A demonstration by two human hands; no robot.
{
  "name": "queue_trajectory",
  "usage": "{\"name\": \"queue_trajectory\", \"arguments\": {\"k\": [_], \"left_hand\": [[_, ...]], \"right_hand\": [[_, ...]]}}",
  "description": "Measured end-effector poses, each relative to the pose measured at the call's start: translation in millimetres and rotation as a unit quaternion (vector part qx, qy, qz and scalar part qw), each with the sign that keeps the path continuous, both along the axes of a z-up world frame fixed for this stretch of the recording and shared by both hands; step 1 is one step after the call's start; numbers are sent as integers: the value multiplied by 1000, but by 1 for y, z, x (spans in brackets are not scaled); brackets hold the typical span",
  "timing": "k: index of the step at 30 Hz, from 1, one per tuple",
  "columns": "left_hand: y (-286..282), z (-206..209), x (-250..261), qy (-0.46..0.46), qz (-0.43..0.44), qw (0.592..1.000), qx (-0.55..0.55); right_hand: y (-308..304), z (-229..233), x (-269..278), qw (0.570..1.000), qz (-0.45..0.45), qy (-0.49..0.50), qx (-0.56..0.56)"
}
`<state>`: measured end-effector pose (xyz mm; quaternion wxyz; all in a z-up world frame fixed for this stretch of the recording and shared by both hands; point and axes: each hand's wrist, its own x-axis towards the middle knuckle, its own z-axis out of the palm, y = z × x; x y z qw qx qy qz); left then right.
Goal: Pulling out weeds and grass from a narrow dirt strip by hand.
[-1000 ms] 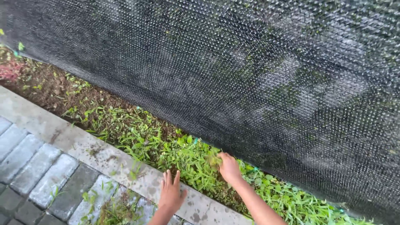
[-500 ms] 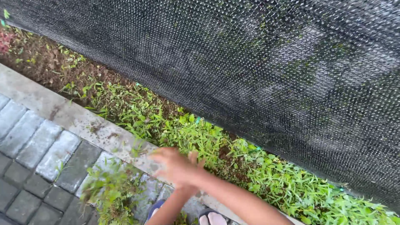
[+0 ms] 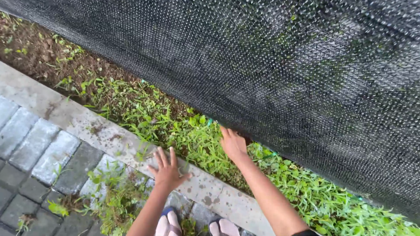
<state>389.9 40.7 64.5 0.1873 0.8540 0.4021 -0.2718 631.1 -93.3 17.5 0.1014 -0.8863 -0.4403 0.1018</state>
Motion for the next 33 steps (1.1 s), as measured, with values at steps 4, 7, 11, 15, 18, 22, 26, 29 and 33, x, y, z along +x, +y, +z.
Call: {"name": "queue_trajectory", "arguments": {"k": [4, 7, 11, 15, 18, 22, 26, 29, 33], "left_hand": [[-3, 0, 17, -49, -10, 998, 35], [-11, 2, 36, -178, -5, 982, 62], [-12, 27, 69, -285, 35, 956, 56], [-9, 35, 87, -311, 86, 946, 13], [-8, 25, 92, -331, 76, 940, 27], [-10, 11, 94, -335, 18, 940, 60], [-13, 19, 101, -299, -9, 954, 36], [-19, 37, 105, -265, -52, 963, 16], [-19, 51, 114, -227, -128, 965, -4]], "right_hand": [[34, 46, -2, 964, -121, 224, -75], [2, -63, 17, 992, 8, 44, 121], [-21, -65, 9, 992, -7, 79, 100], [-34, -56, -19, 992, 77, -12, 103], [-13, -14, -22, 992, 71, -19, 103], [23, 40, 1, 995, 79, -59, 10], [28, -25, 27, 991, 80, -108, 28], [21, -60, 29, 984, 57, -39, -163], [15, -23, 4, 997, -2, 53, -63]]}}
